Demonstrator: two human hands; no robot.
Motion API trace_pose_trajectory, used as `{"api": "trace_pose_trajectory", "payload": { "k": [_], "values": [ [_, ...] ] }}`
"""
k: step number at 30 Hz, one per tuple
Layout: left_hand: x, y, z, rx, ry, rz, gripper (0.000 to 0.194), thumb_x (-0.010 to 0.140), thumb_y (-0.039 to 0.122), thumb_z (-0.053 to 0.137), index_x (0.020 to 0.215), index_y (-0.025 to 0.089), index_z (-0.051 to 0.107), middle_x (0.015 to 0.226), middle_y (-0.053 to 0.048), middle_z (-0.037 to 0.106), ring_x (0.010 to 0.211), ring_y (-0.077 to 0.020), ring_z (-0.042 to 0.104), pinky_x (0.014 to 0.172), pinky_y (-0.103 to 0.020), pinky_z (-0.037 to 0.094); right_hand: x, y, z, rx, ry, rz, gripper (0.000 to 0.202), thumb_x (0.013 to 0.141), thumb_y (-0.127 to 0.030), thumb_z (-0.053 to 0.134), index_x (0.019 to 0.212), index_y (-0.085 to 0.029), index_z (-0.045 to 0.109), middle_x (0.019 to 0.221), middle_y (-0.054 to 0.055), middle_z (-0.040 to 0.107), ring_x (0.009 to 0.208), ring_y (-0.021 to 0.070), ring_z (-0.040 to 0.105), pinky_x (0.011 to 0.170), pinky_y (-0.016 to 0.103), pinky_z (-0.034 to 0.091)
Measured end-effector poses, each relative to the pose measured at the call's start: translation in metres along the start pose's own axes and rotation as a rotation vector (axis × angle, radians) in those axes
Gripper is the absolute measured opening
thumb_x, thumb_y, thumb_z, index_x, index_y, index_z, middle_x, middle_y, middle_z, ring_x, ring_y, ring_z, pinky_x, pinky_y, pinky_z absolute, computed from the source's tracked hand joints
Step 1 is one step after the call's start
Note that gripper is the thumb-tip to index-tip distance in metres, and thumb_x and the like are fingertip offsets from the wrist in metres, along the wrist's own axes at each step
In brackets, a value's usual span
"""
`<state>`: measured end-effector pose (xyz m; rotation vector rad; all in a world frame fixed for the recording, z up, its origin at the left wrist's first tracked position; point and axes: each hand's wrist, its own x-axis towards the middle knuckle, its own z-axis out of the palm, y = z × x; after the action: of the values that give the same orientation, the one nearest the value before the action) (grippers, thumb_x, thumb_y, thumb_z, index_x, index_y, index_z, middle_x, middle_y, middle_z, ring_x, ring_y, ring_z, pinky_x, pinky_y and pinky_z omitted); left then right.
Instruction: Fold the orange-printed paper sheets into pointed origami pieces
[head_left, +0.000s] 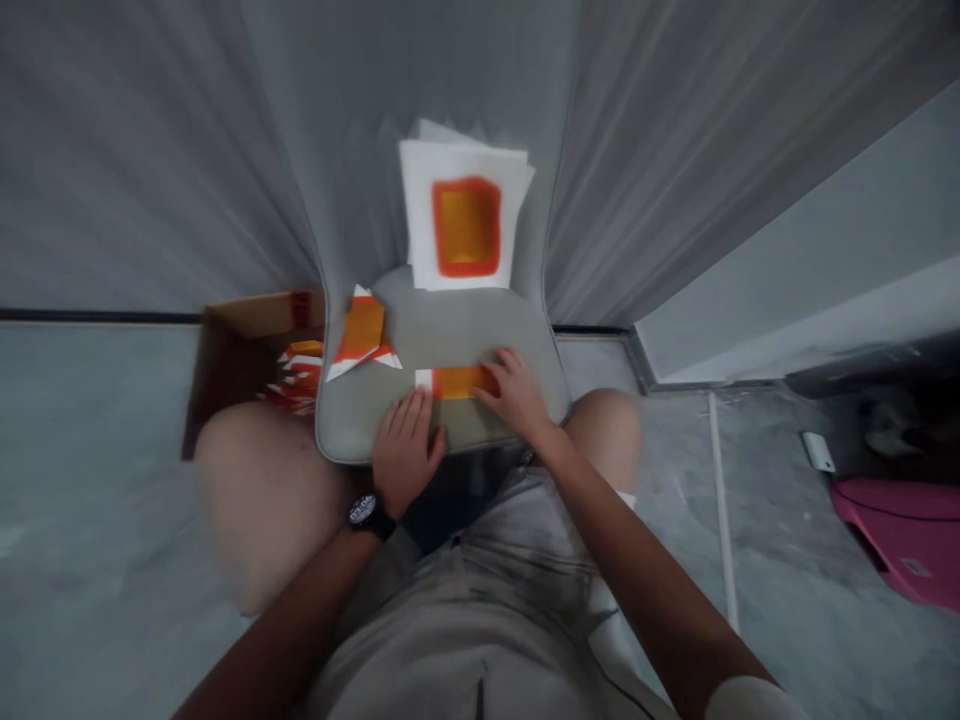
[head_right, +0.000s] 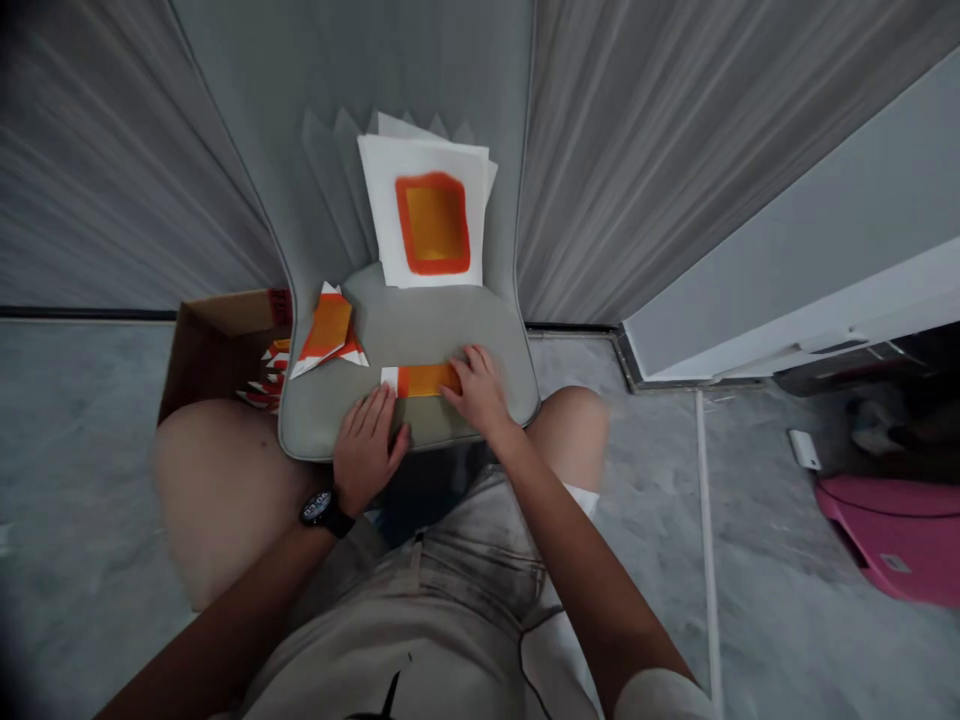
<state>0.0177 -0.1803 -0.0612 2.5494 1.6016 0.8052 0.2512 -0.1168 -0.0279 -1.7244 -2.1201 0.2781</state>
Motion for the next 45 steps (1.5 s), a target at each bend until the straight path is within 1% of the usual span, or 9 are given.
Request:
{"api": "trace_pose_trajectory", "payload": {
  "k": [3,6,12,22,26,30,34,39,45],
  "values": [
    [-0.001,-0.001,-0.001,-0.038,0.031,-0.021,0.076,0.104,0.034,0.05,0.17,0.018,0.018,0.165,-0.017,0.044,0.15,-0.0344,0.047,0.123,-0.057,0.039,0.005,0.002,0.003,0.076,0.005,-0.036,0.038,0.093,-0.034,0.075,0.125,-0.013,0.073,0.135,0.018,0.066,0.135,0.031,0.054,0.118,0.046,0.042],
    [-0.001,-0.001,-0.002,-0.065,0.048,-0.045,0.074,0.102,0.035,0.053,0.168,0.015,0.025,0.163,-0.018,0.047,0.15,-0.0348,0.047,0.123,-0.056,0.039,0.001,0.001,0.004,0.082,0.033,-0.08,0.041,0.092,-0.032,0.075,0.13,-0.015,0.069,0.123,0.016,0.071,0.122,0.032,0.059,0.111,0.05,0.046],
    [0.001,0.003,-0.006,-0.094,0.057,-0.079,0.068,0.1,0.034,0.056,0.161,0.01,0.037,0.159,-0.02,0.051,0.147,-0.036,0.049,0.122,-0.053,0.04,-0.004,-0.001,0.006,0.036,0.022,-0.133,0.052,0.092,-0.041,0.076,0.136,-0.017,0.065,0.119,0.015,0.07,0.115,0.034,0.059,0.107,0.052,0.046],
    [0.002,0.002,-0.01,-0.137,0.068,-0.084,0.067,0.098,0.032,0.063,0.158,0.011,0.04,0.153,-0.02,0.056,0.14,-0.038,0.054,0.118,-0.053,0.044,0.018,0.006,-0.008,-0.014,-0.14,-0.108,0.043,0.084,-0.045,0.084,0.112,-0.017,0.069,0.109,0.013,0.069,0.106,0.0312,0.058,0.099,0.047,0.048],
    [0.0,0.002,-0.008,-0.161,0.084,-0.131,0.076,0.097,0.035,0.065,0.162,0.011,0.034,0.156,-0.023,0.052,0.141,-0.0402,0.053,0.114,-0.054,0.046,0.014,-0.002,-0.013,-0.05,-0.068,-0.168,0.04,0.087,-0.038,0.081,0.118,-0.018,0.067,0.111,0.013,0.069,0.107,0.0318,0.059,0.103,0.051,0.047],
    [-0.001,0.002,-0.004,-0.199,0.12,-0.17,0.083,0.097,0.039,0.066,0.165,0.014,0.026,0.16,-0.024,0.046,0.144,-0.0406,0.05,0.113,-0.054,0.047,0.006,-0.008,-0.013,-0.112,0.022,-0.284,0.03,0.091,-0.028,0.075,0.12,-0.021,0.069,0.117,0.012,0.068,0.118,0.0322,0.057,0.12,0.06,0.035],
    [-0.002,0.001,-0.001,-0.209,0.16,-0.165,0.084,0.096,0.04,0.068,0.165,0.015,0.028,0.161,-0.025,0.043,0.148,-0.0411,0.045,0.114,-0.055,0.047,-0.006,-0.014,-0.01,-0.118,0.145,-0.36,0.02,0.098,-0.025,0.065,0.117,-0.022,0.071,0.123,0.012,0.068,0.126,0.0307,0.055,0.124,0.061,0.033],
    [-0.006,0.003,-0.004,-0.189,0.282,0.004,0.061,0.097,0.027,0.067,0.154,0.023,0.048,0.144,-0.018,0.059,0.136,-0.033,0.058,0.113,-0.05,0.049,-0.036,-0.019,-0.007,-0.025,0.191,-0.387,0.018,0.104,-0.024,0.057,0.11,-0.023,0.074,0.117,0.011,0.071,0.121,0.0291,0.058,0.116,0.056,0.044],
    [0.0,-0.004,-0.013,-0.132,0.159,0.211,0.038,0.097,0.023,0.068,0.134,0.027,0.068,0.134,-0.011,0.069,0.132,-0.0302,0.06,0.114,-0.052,0.047,-0.074,-0.009,0.005,0.109,0.099,-0.347,0.024,0.105,-0.027,0.058,0.12,-0.024,0.076,0.124,0.012,0.072,0.124,0.029,0.06,0.108,0.05,0.053]
  ]
}}
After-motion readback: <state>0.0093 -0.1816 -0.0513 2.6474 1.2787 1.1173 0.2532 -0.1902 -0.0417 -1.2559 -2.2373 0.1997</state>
